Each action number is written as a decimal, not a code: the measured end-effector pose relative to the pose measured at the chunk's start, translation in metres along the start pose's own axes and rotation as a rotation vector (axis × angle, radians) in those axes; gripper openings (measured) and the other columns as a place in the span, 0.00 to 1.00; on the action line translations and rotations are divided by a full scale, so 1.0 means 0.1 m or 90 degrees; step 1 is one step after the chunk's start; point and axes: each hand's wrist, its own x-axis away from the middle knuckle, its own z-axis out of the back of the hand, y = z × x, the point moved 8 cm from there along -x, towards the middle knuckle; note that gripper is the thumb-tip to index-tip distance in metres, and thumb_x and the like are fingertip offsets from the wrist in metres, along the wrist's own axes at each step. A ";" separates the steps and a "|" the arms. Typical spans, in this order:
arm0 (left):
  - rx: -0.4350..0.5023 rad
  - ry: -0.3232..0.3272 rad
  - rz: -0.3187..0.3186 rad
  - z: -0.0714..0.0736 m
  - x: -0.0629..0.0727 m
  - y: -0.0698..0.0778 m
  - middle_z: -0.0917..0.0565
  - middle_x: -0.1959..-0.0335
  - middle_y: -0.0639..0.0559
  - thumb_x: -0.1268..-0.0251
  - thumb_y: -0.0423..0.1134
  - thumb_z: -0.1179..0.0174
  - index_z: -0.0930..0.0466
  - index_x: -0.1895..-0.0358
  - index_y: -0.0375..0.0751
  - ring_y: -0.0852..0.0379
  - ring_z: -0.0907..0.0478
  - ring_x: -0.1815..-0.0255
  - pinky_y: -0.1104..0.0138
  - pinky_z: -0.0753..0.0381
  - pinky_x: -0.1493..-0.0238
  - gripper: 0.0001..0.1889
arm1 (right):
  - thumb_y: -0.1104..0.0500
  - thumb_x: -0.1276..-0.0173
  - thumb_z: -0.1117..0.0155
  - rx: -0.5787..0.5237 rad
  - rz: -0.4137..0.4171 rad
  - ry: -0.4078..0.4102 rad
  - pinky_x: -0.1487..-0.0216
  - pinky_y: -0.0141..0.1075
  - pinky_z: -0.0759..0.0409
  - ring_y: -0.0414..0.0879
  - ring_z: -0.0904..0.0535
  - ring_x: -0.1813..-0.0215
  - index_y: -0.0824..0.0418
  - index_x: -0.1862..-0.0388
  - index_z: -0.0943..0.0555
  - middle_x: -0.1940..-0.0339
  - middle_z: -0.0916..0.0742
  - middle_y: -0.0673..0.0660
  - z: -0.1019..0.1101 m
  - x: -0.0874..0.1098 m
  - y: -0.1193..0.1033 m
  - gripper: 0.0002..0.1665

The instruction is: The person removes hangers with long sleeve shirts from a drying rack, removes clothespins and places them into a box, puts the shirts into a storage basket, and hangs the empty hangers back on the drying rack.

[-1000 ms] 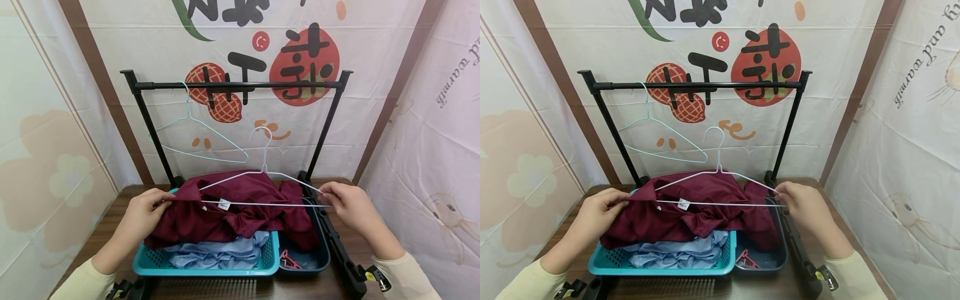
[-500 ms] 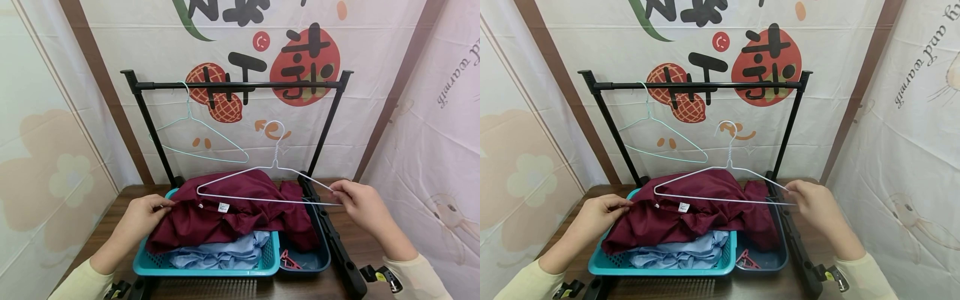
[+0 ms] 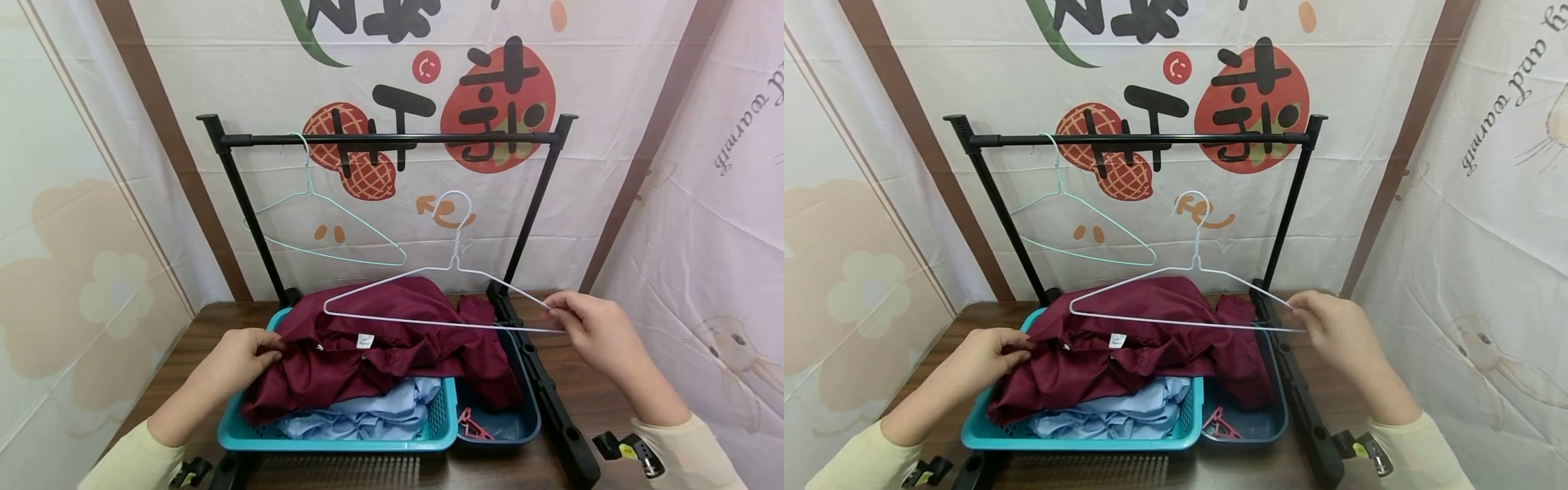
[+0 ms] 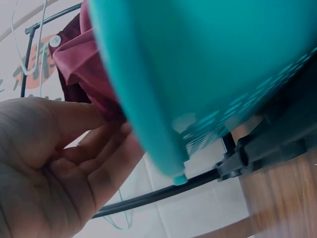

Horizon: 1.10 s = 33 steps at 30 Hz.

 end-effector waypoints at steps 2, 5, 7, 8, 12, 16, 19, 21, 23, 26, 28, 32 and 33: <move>0.002 -0.009 0.010 0.01 -0.01 -0.01 0.12 0.64 0.57 0.34 0.33 0.32 0.11 0.61 0.51 0.60 0.21 0.64 0.63 0.22 0.65 0.06 | 0.74 0.38 0.29 -0.001 -0.001 0.002 0.64 0.21 0.24 0.34 0.16 0.70 0.53 0.63 0.14 0.70 0.10 0.45 0.02 0.00 0.01 0.16; 0.010 -0.017 0.026 0.05 -0.04 -0.03 0.12 0.61 0.55 0.32 0.34 0.33 0.11 0.58 0.50 0.59 0.21 0.63 0.62 0.21 0.63 0.06 | 0.75 0.38 0.29 -0.009 -0.004 0.001 0.64 0.20 0.23 0.37 0.14 0.70 0.54 0.63 0.14 0.70 0.10 0.45 0.04 -0.01 0.02 0.16; 0.020 -0.020 0.030 0.08 -0.07 -0.03 0.11 0.59 0.53 0.32 0.34 0.33 0.11 0.57 0.50 0.58 0.20 0.61 0.61 0.20 0.62 0.06 | 0.75 0.38 0.30 -0.018 -0.007 0.000 0.64 0.19 0.23 0.38 0.14 0.70 0.55 0.63 0.14 0.70 0.09 0.46 0.06 -0.01 0.02 0.16; 0.029 -0.022 0.032 0.10 -0.08 -0.03 0.11 0.58 0.52 0.31 0.34 0.34 0.11 0.56 0.49 0.57 0.19 0.60 0.61 0.20 0.62 0.06 | 0.75 0.38 0.30 -0.020 -0.008 0.000 0.64 0.19 0.23 0.39 0.13 0.70 0.55 0.63 0.14 0.70 0.09 0.46 0.07 -0.02 0.02 0.15; 0.048 -0.022 0.034 0.19 -0.14 -0.01 0.12 0.56 0.51 0.30 0.36 0.34 0.11 0.53 0.47 0.56 0.17 0.58 0.60 0.17 0.60 0.07 | 0.75 0.37 0.30 -0.024 -0.015 0.002 0.65 0.19 0.23 0.38 0.13 0.70 0.55 0.62 0.14 0.70 0.09 0.46 0.10 -0.04 0.03 0.15; 0.048 -0.017 0.034 0.31 -0.22 0.01 0.12 0.55 0.48 0.31 0.37 0.33 0.12 0.50 0.44 0.52 0.15 0.56 0.56 0.15 0.59 0.09 | 0.75 0.36 0.30 -0.028 -0.024 0.002 0.65 0.18 0.23 0.35 0.15 0.69 0.56 0.62 0.13 0.70 0.09 0.46 0.13 -0.05 0.05 0.14; 0.045 -0.012 0.031 0.42 -0.30 0.01 0.12 0.56 0.47 0.31 0.38 0.33 0.12 0.51 0.43 0.49 0.15 0.54 0.53 0.15 0.57 0.09 | 0.75 0.36 0.30 -0.032 -0.025 0.004 0.65 0.18 0.23 0.35 0.15 0.70 0.57 0.62 0.13 0.70 0.09 0.47 0.14 -0.06 0.06 0.14; 0.045 -0.002 0.033 0.50 -0.36 0.00 0.11 0.57 0.48 0.30 0.38 0.34 0.13 0.51 0.42 0.48 0.15 0.54 0.53 0.16 0.57 0.08 | 0.75 0.36 0.30 -0.035 -0.027 0.005 0.65 0.18 0.23 0.35 0.15 0.70 0.57 0.62 0.13 0.70 0.09 0.47 0.15 -0.06 0.06 0.14; 0.044 0.019 0.037 0.59 -0.43 -0.02 0.11 0.57 0.47 0.29 0.39 0.35 0.14 0.50 0.40 0.47 0.15 0.53 0.53 0.17 0.56 0.10 | 0.75 0.36 0.30 -0.032 -0.028 0.007 0.65 0.18 0.23 0.35 0.14 0.70 0.57 0.62 0.14 0.70 0.09 0.47 0.16 -0.07 0.06 0.14; 0.048 0.067 0.055 0.74 -0.54 -0.09 0.11 0.55 0.43 0.27 0.43 0.36 0.16 0.47 0.38 0.45 0.16 0.52 0.56 0.19 0.56 0.14 | 0.75 0.36 0.30 -0.029 -0.030 0.006 0.65 0.18 0.23 0.35 0.14 0.69 0.56 0.62 0.14 0.70 0.09 0.47 0.17 -0.07 0.06 0.14; 0.053 0.108 0.070 0.85 -0.61 -0.17 0.13 0.52 0.40 0.26 0.46 0.37 0.18 0.44 0.36 0.43 0.16 0.51 0.58 0.20 0.58 0.18 | 0.75 0.36 0.30 -0.027 -0.029 0.006 0.65 0.18 0.24 0.35 0.14 0.70 0.56 0.62 0.14 0.70 0.09 0.47 0.18 -0.07 0.06 0.14; 0.071 0.185 0.111 1.02 -0.76 -0.35 0.15 0.49 0.35 0.26 0.51 0.38 0.22 0.41 0.33 0.40 0.17 0.49 0.61 0.21 0.61 0.24 | 0.75 0.36 0.30 -0.027 -0.028 0.005 0.65 0.18 0.24 0.37 0.14 0.70 0.57 0.62 0.13 0.70 0.09 0.47 0.17 -0.08 0.06 0.13; 0.076 0.199 0.122 1.05 -0.80 -0.40 0.16 0.48 0.35 0.26 0.52 0.38 0.23 0.40 0.32 0.39 0.18 0.48 0.60 0.20 0.60 0.26 | 0.75 0.36 0.30 -0.028 -0.028 0.004 0.65 0.18 0.24 0.37 0.14 0.70 0.56 0.61 0.13 0.70 0.09 0.47 0.17 -0.08 0.06 0.14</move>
